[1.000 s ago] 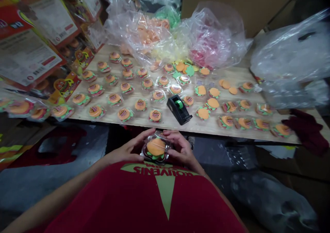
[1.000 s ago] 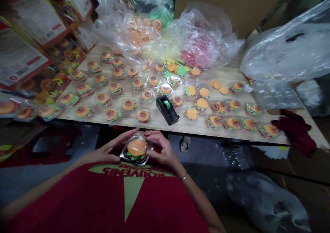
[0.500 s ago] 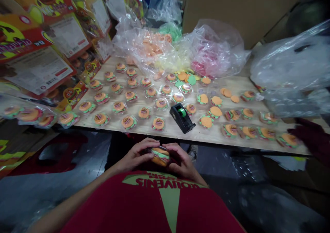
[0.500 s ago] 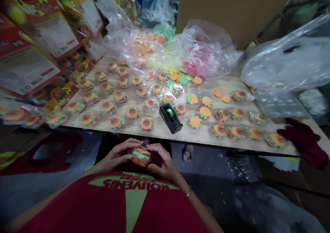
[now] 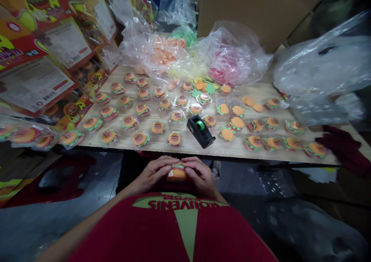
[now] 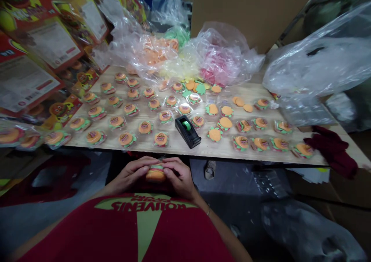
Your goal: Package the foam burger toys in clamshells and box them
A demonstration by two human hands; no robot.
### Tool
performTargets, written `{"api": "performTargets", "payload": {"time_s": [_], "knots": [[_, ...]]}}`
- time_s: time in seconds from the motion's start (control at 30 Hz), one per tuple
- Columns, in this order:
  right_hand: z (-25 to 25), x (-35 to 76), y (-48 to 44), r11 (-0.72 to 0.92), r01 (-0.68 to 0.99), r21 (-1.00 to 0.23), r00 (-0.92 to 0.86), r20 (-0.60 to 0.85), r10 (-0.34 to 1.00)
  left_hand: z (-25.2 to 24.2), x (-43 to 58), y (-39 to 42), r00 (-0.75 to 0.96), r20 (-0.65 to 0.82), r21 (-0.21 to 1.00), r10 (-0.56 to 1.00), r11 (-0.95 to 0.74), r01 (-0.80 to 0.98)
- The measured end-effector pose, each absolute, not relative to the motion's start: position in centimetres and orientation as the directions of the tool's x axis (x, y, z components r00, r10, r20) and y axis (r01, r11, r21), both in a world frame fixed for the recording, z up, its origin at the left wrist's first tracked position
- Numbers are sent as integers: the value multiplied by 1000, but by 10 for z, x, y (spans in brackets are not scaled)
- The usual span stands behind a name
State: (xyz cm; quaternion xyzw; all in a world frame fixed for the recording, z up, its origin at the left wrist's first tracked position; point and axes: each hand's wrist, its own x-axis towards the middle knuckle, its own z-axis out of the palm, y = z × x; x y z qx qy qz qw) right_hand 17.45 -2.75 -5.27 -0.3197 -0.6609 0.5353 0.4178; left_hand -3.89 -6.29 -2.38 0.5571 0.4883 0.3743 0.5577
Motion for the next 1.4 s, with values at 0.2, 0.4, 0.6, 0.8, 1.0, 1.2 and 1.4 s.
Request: {"api": "performTargets", "payload": {"time_s": [0.2,0.4,0.6,0.8,1.0,1.2,1.4], "knots": [[-52,167,-19,158,42,-987,-387,130,913,-18,-26,-58,55,-321,946,946,323,-36],[-56,168,-18,152,63,-986,-409,113,905,-21,-27,-59,72,-398,905,915,404,-133],[-51,170,-14,347,158,-924,-518,222,826,-27,-31,-61,148,-426,866,893,449,-221],[-47,168,-17,436,235,-869,-563,243,790,-26,-32,-63,159,-448,863,880,472,-180],[-52,167,-20,176,170,-970,-435,86,896,-26,-32,-60,103,-440,883,892,451,-133],[-53,171,-8,28,109,-994,-525,-34,850,-25,-31,-59,126,-394,912,910,405,-69],[-57,171,-6,-16,83,-996,-556,-59,829,-26,-33,-63,142,-397,911,907,408,-56]]}}
